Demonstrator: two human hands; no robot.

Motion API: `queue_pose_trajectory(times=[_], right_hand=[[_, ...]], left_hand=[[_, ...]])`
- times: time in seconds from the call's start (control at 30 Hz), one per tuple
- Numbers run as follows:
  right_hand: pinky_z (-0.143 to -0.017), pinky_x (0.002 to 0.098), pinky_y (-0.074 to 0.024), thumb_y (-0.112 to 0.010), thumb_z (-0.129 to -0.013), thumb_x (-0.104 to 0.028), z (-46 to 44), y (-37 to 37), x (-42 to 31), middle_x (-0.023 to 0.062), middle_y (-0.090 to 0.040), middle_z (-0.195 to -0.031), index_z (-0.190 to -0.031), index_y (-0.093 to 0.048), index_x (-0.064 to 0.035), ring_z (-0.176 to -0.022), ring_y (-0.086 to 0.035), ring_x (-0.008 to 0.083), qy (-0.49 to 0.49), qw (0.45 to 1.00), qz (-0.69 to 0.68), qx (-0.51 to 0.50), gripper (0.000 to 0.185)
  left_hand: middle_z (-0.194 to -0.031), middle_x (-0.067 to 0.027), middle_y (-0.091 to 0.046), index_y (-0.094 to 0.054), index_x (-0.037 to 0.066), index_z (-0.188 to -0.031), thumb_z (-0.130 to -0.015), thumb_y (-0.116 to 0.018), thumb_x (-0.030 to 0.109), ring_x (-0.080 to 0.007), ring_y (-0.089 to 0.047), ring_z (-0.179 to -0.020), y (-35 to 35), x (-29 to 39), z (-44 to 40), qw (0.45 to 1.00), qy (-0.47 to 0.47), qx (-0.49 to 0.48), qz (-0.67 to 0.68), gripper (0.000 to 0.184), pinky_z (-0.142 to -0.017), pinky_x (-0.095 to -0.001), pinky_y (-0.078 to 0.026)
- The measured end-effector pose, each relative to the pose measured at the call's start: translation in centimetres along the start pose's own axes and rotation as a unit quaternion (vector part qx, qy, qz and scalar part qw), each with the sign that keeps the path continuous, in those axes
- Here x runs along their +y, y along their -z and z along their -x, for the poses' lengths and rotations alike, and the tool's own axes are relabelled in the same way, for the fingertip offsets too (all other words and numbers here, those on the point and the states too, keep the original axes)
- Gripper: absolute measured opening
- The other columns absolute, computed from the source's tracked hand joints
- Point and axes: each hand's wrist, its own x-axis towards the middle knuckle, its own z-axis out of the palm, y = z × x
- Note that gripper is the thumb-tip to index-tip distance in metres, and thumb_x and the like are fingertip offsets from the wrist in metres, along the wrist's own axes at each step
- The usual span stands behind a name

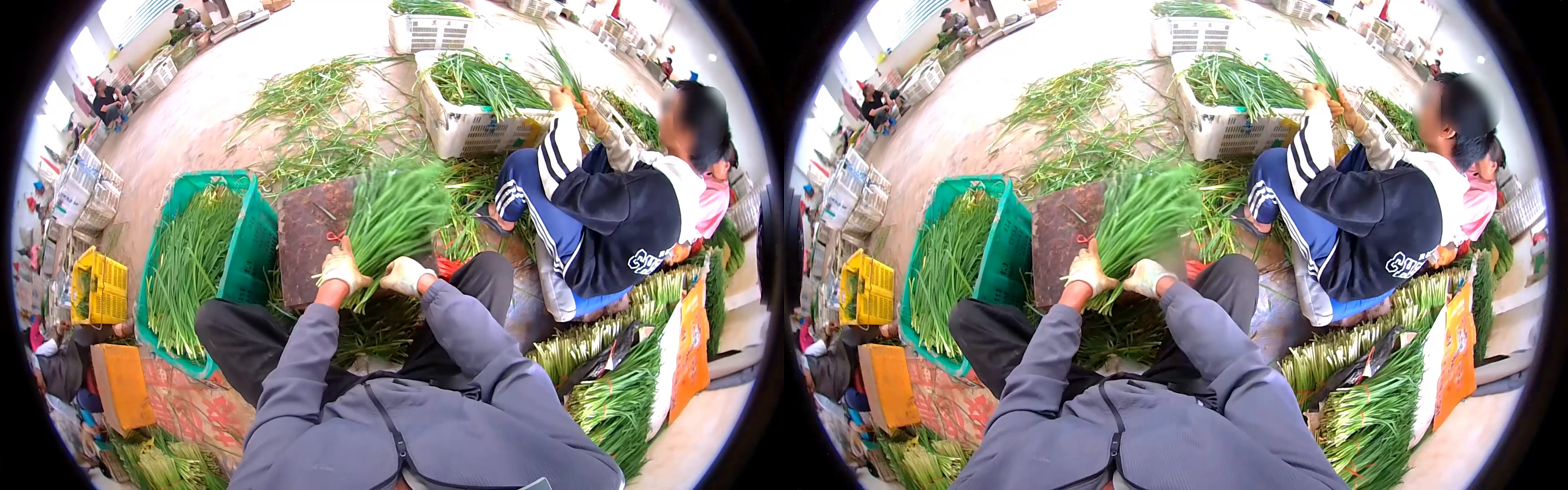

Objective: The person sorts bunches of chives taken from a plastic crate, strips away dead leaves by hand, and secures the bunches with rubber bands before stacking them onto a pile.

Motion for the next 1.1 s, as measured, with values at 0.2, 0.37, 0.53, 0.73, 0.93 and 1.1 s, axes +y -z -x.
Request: queue_pose_trajectory(times=[0.2,0.37,0.53,0.73,0.93,1.1], right_hand=[[-0.043,0.0333,-0.0366,-0.069,-0.077,-0.026,1.1,-0.5,-2.6,0.0059,-0.055,-0.057,-0.066,-0.064,-0.0035,-0.044,-0.047,0.0174,-0.073,0.961,-0.266,-0.040,0.025],[-0.039,0.0346,-0.0317,-0.069,-0.079,-0.023,-0.2,-0.5,-2.9,0.0055,-0.051,-0.052,-0.062,-0.059,-0.0062,-0.039,-0.043,0.0178,-0.112,0.938,-0.323,-0.053,0.026],[-0.048,0.0352,-0.0444,-0.067,-0.082,-0.020,-2.7,-1.4,1.2,0.0060,-0.057,-0.058,-0.076,-0.068,-0.0047,-0.052,-0.057,0.0177,0.317,0.945,0.070,0.044,0.017],[-0.049,0.0283,-0.0448,-0.062,-0.091,-0.023,0.0,1.0,-2.6,0.0050,-0.066,-0.076,-0.087,-0.069,-0.0014,-0.054,-0.054,0.0123,-0.042,0.926,-0.375,-0.025,0.023],[-0.072,0.0291,-0.0548,-0.072,-0.086,-0.018,-0.7,-1.3,0.7,0.0089,-0.072,-0.091,-0.116,-0.067,0.0008,-0.077,-0.068,0.0177,0.166,0.959,-0.109,0.203,0.035],[-0.077,0.0396,-0.0532,-0.068,-0.086,-0.021,-2.4,-3.2,-2.5,0.0149,-0.070,-0.089,-0.091,-0.076,-0.0051,-0.084,-0.067,0.0322,0.193,0.965,-0.035,0.173,0.018]], left_hand=[[-0.148,-0.0291,-0.038,-0.013,0.002,-0.157,-0.060,-0.085,0.047,-0.0408,-0.048,-0.132,-0.5,-1.3,1.2,0.996,-0.081,-0.026,0.010,0.129,-0.109,-0.0428,-0.042],[-0.151,-0.0291,-0.035,-0.011,0.002,-0.158,-0.060,-0.083,0.051,-0.0420,-0.039,-0.140,-1.9,-3.9,-1.4,0.980,-0.155,-0.055,0.112,0.131,-0.116,-0.0405,-0.035],[-0.153,-0.0266,-0.034,-0.016,0.003,-0.158,-0.051,-0.086,0.065,-0.0406,-0.036,-0.142,0.3,-0.8,2.1,0.996,-0.064,-0.029,0.056,0.142,-0.117,-0.0450,-0.032],[-0.142,-0.0214,-0.047,-0.027,0.006,-0.154,-0.066,-0.081,0.057,-0.0365,-0.049,-0.130,-1.7,0.1,2.4,0.994,-0.007,0.092,0.053,0.116,-0.107,-0.0474,-0.040],[-0.139,-0.0201,-0.050,-0.029,0.005,-0.152,-0.068,-0.080,0.057,-0.0363,-0.052,-0.127,-1.4,-0.1,1.9,0.995,0.000,0.078,0.055,0.111,-0.105,-0.0479,-0.041],[-0.141,-0.0222,-0.048,-0.025,0.004,-0.154,-0.075,-0.075,0.049,-0.0377,-0.051,-0.128,-2.2,-0.7,1.1,0.997,-0.019,0.059,0.042,0.104,-0.107,-0.0467,-0.041]])
